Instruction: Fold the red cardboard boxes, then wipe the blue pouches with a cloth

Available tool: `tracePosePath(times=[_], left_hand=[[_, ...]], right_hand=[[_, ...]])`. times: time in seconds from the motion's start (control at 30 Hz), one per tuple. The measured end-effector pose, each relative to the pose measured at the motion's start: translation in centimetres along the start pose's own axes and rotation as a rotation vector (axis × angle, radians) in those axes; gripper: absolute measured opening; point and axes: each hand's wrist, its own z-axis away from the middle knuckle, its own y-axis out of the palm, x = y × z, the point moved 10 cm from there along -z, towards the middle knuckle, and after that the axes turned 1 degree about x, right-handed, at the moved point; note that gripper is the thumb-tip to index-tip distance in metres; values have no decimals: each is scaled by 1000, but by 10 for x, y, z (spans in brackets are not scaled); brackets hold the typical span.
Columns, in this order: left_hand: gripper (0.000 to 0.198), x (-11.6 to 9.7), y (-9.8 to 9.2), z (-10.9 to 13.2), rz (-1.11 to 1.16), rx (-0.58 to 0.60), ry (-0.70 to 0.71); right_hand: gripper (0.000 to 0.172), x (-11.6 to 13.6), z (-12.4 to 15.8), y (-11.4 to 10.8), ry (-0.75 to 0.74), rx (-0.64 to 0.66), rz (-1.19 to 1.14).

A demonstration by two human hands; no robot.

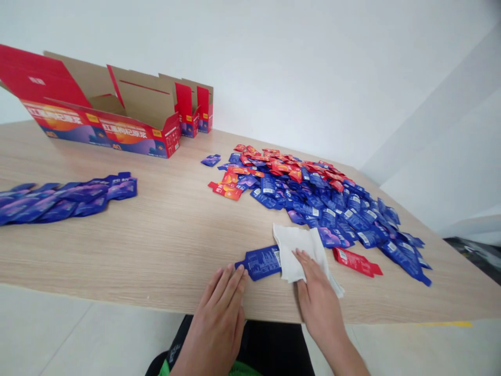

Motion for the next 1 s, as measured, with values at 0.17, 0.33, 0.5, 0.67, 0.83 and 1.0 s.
tracePosePath(times=[0.17, 0.33, 0.5, 0.67, 0.83, 1.0], left_hand=[[60, -1, -2, -1, 1, 1, 1], [59, -1, -3, 0, 3, 4, 16], [59, -1, 0, 0, -13, -7, 10], [62, -1, -6, -4, 44, -18, 10], [62, 1, -4, -3, 41, -10, 4], [60, 1, 3, 1, 15, -4, -7]], right_hand=[[66, 73, 8, 12, -246, 51, -141], [70, 72, 7, 30, -239, 141, -94], [55, 5, 2, -1, 10, -17, -42], [67, 95, 11, 23, -296, 88, -166], [76, 59, 7, 29, -208, 113, -106], [55, -2, 1, -2, 20, -40, -76]])
